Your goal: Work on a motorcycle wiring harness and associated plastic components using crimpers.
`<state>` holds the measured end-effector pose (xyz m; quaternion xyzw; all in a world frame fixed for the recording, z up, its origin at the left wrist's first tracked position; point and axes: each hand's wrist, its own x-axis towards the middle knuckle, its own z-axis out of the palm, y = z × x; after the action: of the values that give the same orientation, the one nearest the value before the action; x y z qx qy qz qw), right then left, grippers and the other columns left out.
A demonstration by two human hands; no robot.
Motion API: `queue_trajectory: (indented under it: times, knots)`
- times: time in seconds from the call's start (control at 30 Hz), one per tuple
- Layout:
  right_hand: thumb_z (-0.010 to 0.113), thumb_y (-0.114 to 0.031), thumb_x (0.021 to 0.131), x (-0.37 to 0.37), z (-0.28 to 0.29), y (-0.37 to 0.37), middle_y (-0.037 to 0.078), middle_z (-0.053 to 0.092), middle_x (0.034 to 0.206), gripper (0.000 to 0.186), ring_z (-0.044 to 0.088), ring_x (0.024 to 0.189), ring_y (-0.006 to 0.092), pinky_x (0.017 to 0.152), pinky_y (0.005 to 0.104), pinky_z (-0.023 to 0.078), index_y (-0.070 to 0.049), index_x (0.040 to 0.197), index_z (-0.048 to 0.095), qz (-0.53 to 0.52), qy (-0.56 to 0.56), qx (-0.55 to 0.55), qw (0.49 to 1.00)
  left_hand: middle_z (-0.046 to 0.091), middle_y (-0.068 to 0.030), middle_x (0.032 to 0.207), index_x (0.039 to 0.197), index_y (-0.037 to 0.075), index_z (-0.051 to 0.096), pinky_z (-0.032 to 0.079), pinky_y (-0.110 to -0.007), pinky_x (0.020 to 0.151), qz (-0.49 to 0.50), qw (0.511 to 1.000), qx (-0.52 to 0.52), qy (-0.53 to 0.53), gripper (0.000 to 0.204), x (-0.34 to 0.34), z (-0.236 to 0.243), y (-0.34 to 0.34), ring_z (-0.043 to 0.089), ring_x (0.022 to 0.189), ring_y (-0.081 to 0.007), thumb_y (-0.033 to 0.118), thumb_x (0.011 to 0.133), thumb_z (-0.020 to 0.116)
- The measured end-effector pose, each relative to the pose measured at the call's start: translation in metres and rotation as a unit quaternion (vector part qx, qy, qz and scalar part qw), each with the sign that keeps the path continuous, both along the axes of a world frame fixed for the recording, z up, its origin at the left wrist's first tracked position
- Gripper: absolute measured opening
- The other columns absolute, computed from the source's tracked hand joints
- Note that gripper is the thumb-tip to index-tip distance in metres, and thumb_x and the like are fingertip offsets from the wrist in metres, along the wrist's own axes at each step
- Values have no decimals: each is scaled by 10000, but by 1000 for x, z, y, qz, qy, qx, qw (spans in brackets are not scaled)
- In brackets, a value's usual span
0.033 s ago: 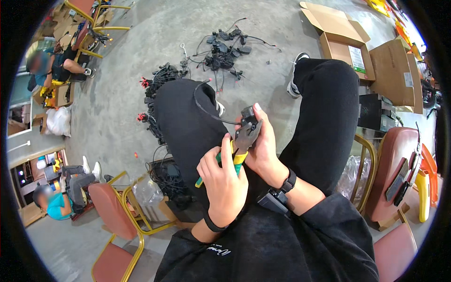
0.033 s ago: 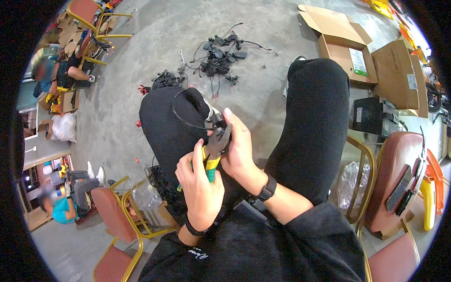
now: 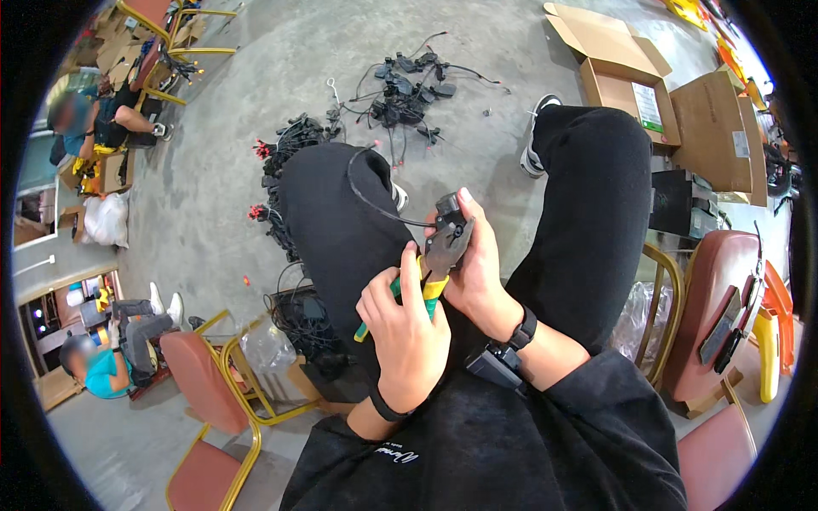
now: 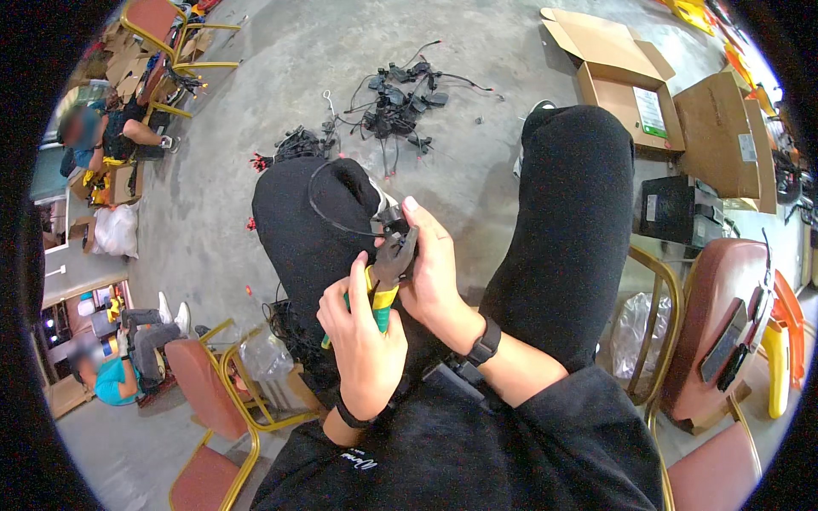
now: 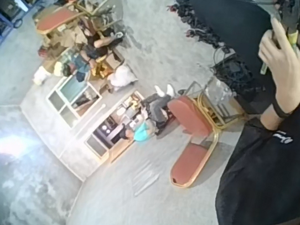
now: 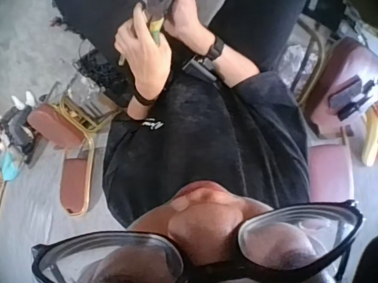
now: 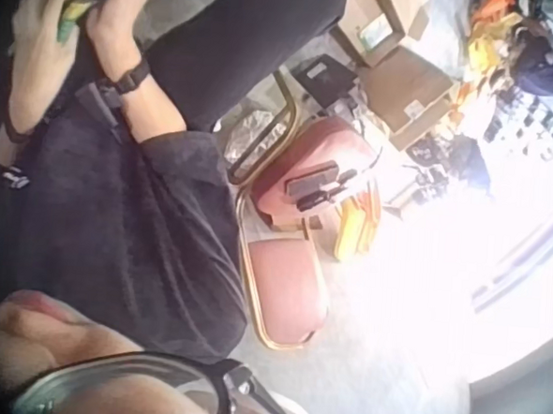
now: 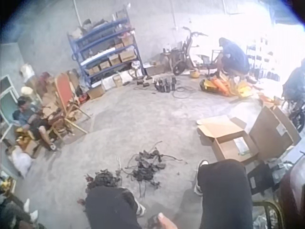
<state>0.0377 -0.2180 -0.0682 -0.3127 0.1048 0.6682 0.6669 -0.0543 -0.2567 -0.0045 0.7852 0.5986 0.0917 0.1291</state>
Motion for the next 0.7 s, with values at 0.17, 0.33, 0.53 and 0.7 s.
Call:
queue_trajectory:
  times: [0.17, 0.33, 0.53, 0.7]
  knots:
    - [543, -471, 837, -2, -1, -1, 32, 563, 714, 374, 547, 639, 136, 577, 291, 466, -98, 798, 542, 17, -13, 3, 1000, 419, -137, 1049, 1334, 104, 380, 330, -439, 863, 14, 1000, -11, 4, 750, 1, 3, -3, 423, 1009, -301, 19, 646, 667]
    - [565, -454, 829, 0, 7, -1, 29, 566, 722, 350, 549, 656, 134, 595, 292, 469, -105, 805, 537, -2, -43, 3, 999, 403, -136, 1057, 1350, 136, 374, 326, -442, 856, 25, 999, -3, 26, 772, 2, 9, -5, 415, 998, -311, 0, 643, 656]
    - [560, -384, 860, 1, 7, -1, 35, 584, 730, 302, 560, 658, 125, 589, 276, 470, -85, 817, 547, -26, -16, 14, 999, 411, -135, 1031, 1349, 138, 377, 306, -438, 849, -18, 999, 17, 39, 784, -2, 5, 3, 408, 984, -311, -1, 629, 653]
    - [548, -332, 890, 2, 12, -1, 37, 590, 709, 276, 570, 626, 118, 563, 256, 470, -63, 824, 552, -51, 2, 6, 999, 419, -128, 1021, 1324, 138, 405, 289, -430, 845, -36, 998, 44, 13, 782, -5, 3, 6, 408, 965, -303, -14, 593, 638]
